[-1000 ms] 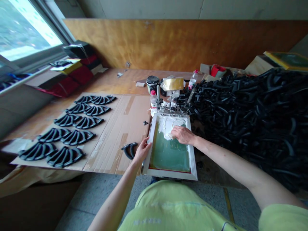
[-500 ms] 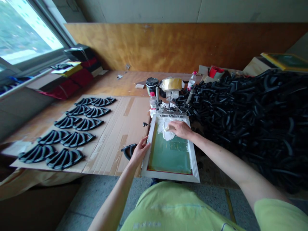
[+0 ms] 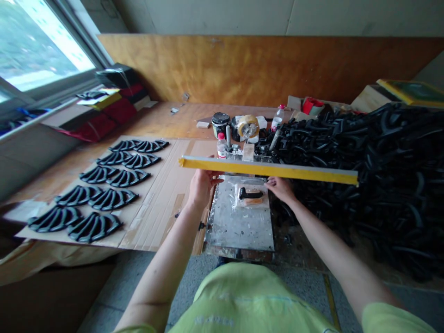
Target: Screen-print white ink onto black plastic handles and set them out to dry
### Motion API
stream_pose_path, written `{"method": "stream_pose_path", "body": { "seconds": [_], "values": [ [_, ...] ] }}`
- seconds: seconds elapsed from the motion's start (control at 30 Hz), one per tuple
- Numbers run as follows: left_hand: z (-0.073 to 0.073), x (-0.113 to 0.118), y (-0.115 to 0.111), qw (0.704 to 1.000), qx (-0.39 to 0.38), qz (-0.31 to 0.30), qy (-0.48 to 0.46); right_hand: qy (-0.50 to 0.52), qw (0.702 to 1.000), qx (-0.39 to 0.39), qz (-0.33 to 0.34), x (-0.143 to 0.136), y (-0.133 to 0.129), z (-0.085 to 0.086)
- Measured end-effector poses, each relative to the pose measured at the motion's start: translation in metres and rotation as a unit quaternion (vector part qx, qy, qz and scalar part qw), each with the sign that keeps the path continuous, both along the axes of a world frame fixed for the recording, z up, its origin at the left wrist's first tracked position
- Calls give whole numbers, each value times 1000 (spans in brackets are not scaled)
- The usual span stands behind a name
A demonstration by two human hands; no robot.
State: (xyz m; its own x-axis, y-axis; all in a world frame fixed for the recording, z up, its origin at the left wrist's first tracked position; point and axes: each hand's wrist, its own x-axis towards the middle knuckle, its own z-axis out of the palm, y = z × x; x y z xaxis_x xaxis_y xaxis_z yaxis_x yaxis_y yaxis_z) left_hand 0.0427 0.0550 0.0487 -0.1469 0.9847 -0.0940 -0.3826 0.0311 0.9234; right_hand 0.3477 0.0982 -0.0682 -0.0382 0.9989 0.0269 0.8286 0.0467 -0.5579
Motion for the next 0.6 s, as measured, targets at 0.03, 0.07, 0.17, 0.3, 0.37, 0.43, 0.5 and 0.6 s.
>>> {"method": "stream_pose_path", "body": {
  "seconds": [0.03, 0.07, 0.17, 0.3, 0.37, 0.43, 0.5, 0.6],
  "values": [
    [-8, 6, -4, 1000, -21, 6, -8, -17, 998, 2, 53, -11, -11, -6],
    [-19, 12, -11, 998, -56, -9, -12, -38, 995, 13, 96, -24, -22, -9],
    [-59, 33, -44, 963, -221, -152, -22, -81, 984, 83, 138, -64, -57, -3],
    [-102, 36, -82, 938, -301, -162, -57, -47, 943, 151, 292, -97, -88, 13],
    [-117, 9, -88, 947, -298, -113, -20, -19, 936, 142, 322, -85, -82, 13],
    [-132, -36, -91, 949, -301, -60, 67, -31, 973, 119, 196, -52, -63, 6],
    [-150, -88, -95, 920, -344, 0, 187, -106, 992, 66, -4, -6, -39, -8],
    [-175, -146, -106, 839, -392, 19, 377, -167, 976, -74, -122, 52, -18, -31]
  ]
}}
